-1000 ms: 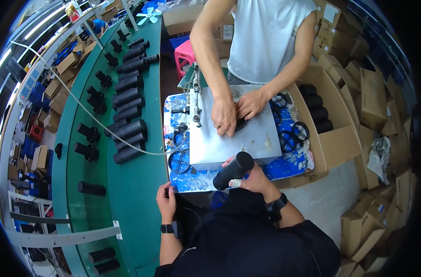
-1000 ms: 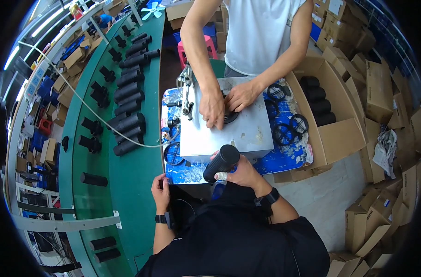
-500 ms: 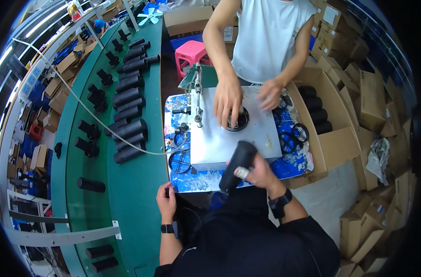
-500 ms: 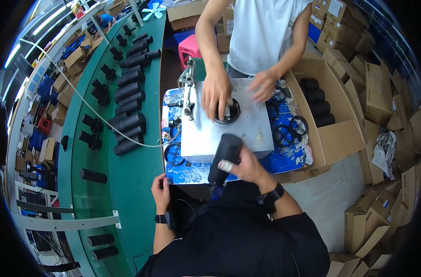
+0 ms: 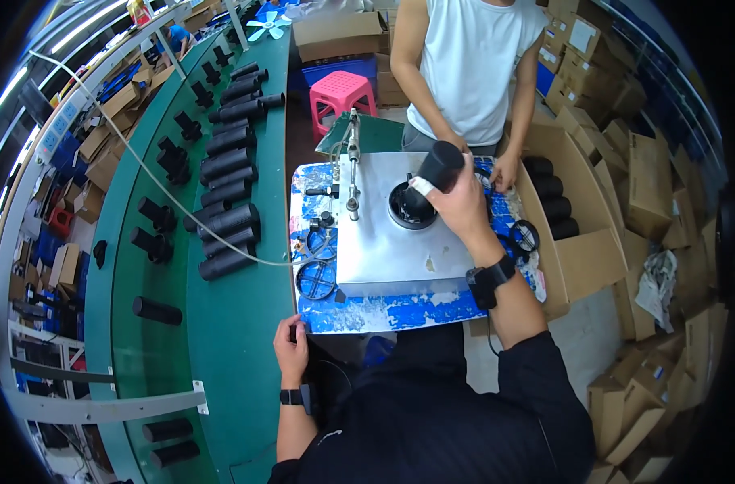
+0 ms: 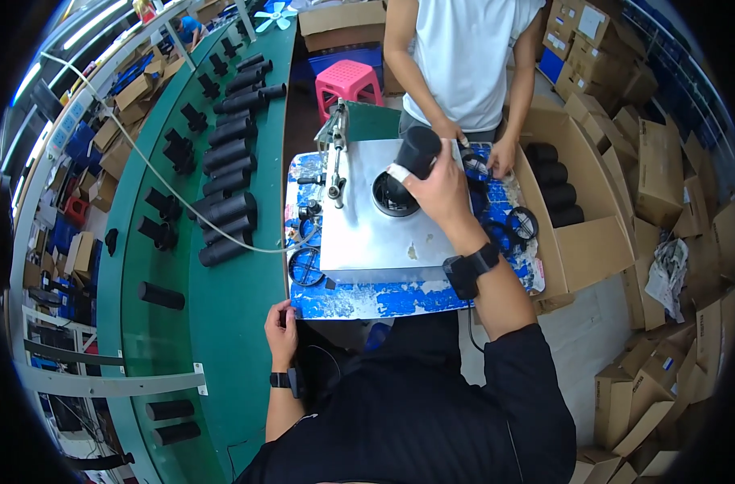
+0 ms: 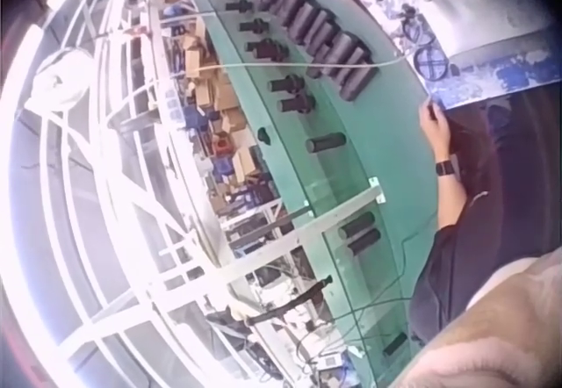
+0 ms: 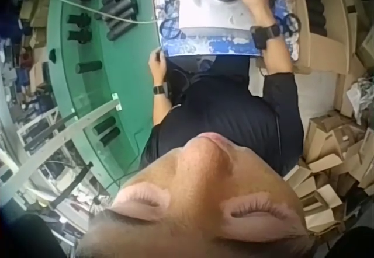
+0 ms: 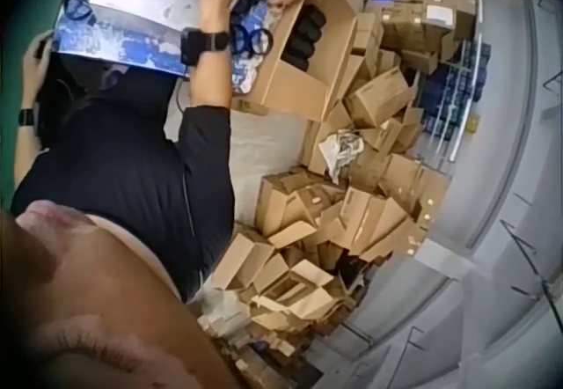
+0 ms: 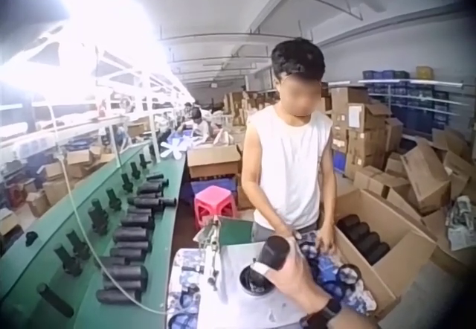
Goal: The person picks up a black cylinder, turns it over to show the internal circuit board, and places it into a metal machine. They then press a black cap onto the cylinder before removing it and setting it back on the table.
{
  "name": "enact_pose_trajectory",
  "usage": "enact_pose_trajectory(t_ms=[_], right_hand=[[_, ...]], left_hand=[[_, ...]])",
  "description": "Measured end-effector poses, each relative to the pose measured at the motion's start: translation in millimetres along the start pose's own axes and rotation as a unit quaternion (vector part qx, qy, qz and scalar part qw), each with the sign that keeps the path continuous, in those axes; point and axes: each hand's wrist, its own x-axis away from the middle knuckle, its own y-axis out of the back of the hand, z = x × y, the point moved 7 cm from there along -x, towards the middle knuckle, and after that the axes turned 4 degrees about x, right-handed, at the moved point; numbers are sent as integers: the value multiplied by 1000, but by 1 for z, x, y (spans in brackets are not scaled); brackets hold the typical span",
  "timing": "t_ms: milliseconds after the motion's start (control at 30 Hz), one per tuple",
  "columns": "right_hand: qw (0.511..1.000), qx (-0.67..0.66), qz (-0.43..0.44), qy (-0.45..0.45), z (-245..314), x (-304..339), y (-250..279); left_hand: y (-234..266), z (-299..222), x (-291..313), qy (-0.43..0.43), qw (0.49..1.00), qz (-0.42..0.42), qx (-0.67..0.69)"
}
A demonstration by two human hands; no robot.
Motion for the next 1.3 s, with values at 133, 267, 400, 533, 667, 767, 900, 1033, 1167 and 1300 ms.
enact_pose_trajectory(t_ms=[133, 267, 400, 533, 667, 767, 900, 1033, 1167, 1300], right_hand=[[988, 133, 59, -49, 18, 0, -10], [987, 129, 84, -38, 13, 0, -16], [985, 51, 162, 12, -4, -12, -17], [978, -17, 208, 19, -18, -7, -22], [988, -3, 156, -16, -9, 3, -27], [986, 64, 130, -79, 0, 3, -28], [986, -24, 166, -25, -7, 0, -30], [986, -59, 152, -31, -12, 5, -24], [987, -59, 145, -44, -12, 10, -25], [989, -58, 133, -22, -3, 10, -34]], left_hand=[[-1, -8, -5, -6, 1000, -1, 4], [3, -32, -13, -28, 999, -25, 27], [5, -109, -56, -174, 984, -29, 6], [-36, -152, -142, -275, 960, 49, -7], [-84, -129, -242, -260, 959, 96, -60], [-112, -84, -289, -294, 943, 75, -138], [-135, -53, -314, -166, 960, 135, -182], [-145, -66, -305, -61, 955, 243, -161], [-131, -71, -292, -105, 957, 216, -166], [-91, -65, -267, -98, 981, 143, -89]])
